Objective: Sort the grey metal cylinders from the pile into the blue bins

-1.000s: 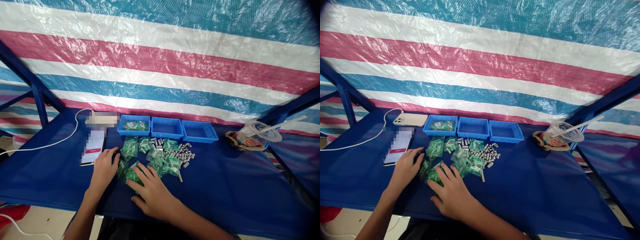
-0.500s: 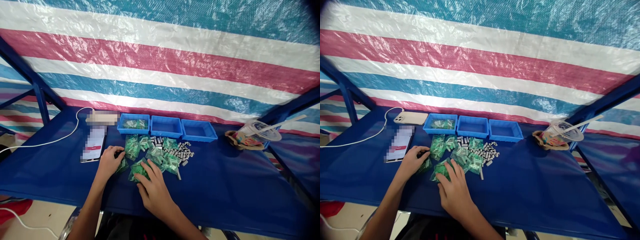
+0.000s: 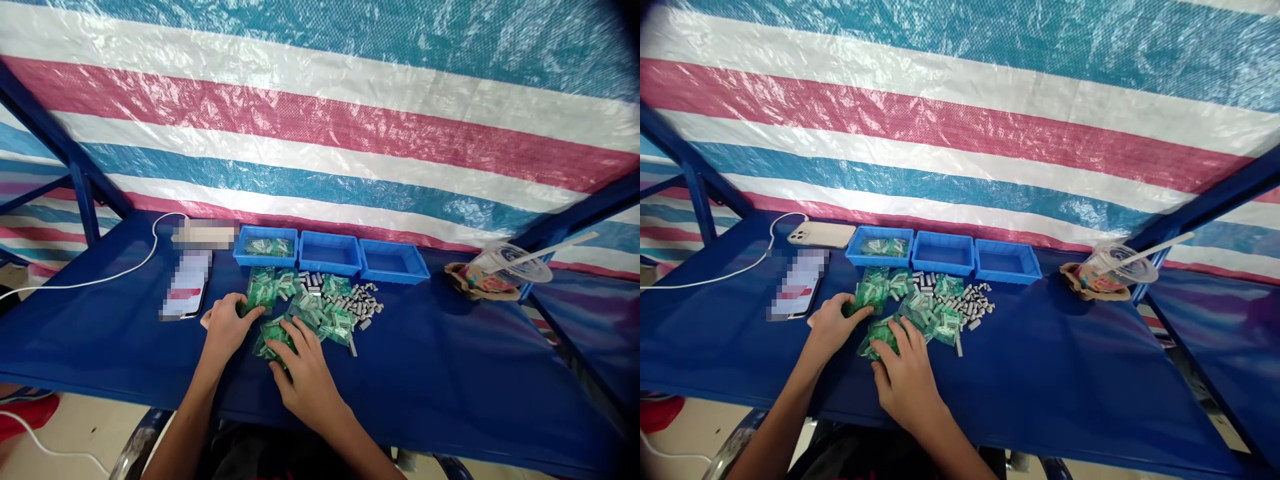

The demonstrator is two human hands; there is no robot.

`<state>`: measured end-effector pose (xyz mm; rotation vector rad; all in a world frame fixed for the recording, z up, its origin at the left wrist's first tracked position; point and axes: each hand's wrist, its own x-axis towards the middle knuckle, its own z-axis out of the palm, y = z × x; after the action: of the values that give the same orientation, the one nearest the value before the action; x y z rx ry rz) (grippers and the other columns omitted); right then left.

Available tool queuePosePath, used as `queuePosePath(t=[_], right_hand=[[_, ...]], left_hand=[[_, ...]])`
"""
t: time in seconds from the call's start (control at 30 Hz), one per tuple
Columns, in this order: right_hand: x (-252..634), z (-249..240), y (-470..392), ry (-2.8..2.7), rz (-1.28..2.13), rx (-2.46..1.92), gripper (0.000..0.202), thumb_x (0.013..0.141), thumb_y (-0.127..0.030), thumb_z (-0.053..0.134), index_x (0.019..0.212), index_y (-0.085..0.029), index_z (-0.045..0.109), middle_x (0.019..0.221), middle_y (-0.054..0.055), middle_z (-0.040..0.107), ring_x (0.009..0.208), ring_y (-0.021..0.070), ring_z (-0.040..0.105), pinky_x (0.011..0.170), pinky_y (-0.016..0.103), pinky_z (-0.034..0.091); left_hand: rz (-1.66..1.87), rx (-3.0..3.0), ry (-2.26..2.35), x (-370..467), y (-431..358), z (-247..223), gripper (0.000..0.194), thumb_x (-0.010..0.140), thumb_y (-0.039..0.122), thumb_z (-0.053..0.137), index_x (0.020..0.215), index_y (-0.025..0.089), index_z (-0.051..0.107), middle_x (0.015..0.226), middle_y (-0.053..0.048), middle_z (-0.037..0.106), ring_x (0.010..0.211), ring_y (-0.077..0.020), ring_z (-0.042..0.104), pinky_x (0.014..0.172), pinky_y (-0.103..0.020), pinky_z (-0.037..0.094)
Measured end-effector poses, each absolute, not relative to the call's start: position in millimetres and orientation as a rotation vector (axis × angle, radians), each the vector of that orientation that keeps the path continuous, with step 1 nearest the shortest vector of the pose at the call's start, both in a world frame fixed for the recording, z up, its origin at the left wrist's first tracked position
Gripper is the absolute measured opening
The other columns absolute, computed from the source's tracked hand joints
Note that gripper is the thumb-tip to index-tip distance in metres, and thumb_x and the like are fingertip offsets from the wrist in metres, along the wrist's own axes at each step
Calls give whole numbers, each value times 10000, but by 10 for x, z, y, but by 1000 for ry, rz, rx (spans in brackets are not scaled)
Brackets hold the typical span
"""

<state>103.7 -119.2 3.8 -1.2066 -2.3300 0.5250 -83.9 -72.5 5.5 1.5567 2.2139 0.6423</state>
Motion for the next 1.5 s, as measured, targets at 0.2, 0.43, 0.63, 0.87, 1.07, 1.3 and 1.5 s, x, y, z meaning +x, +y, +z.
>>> queuePosePath(t=[0.2,0.43,0.63,0.87,1.07,1.3,1.5], right_hand=[[1049,53,-1215,-2310,610,-1214,311,899,-257,465,1193,-288,560,1404,64,441,1350,307,305,1025,546,391],[1037,406,-916,-1712,1055,-1223,323,883,-337,490,1183,-228,534,1089,100,628,1174,277,494,974,488,426],[936,946,-401,-941,1517,-809,296,837,-451,533,966,-195,605,880,41,669,818,173,629,738,311,507],[1055,1190,-38,-1099,1214,-840,140,740,-270,650,855,-206,602,733,-23,657,693,122,596,669,263,479],[1117,1375,163,-1264,992,-780,71,739,-216,663,740,-206,592,902,14,663,909,165,622,809,339,487],[1239,1363,77,-1709,420,-889,156,743,-102,650,733,-252,687,734,-20,502,779,144,509,752,328,440],[1257,1281,134,-1836,122,-975,142,840,-174,566,844,-248,687,793,21,588,816,183,512,749,353,435]], left_hand=[[1175,1368,1923,-917,-690,146,320,753,485,615,853,188,552,766,-1,589,746,-177,577,708,-280,437],[1672,1345,1590,-693,-552,457,165,764,321,645,813,186,564,766,3,574,762,-152,561,745,-263,455],[1451,2221,1258,-480,-436,904,198,824,136,512,721,233,650,962,-34,664,1012,-213,537,928,-381,419],[1348,2388,1373,-347,-240,1215,275,834,115,427,812,220,680,1007,-37,652,962,-208,554,890,-389,416],[1210,1866,1209,-314,-110,1319,281,892,384,472,850,189,669,851,-46,666,842,-206,580,793,-333,443],[1380,1465,1076,-160,100,1329,310,857,400,550,652,168,568,632,13,534,624,-114,494,585,-222,389],[1493,1383,1023,-176,168,1286,141,800,303,642,790,173,588,646,34,545,596,-90,503,577,-193,404]])
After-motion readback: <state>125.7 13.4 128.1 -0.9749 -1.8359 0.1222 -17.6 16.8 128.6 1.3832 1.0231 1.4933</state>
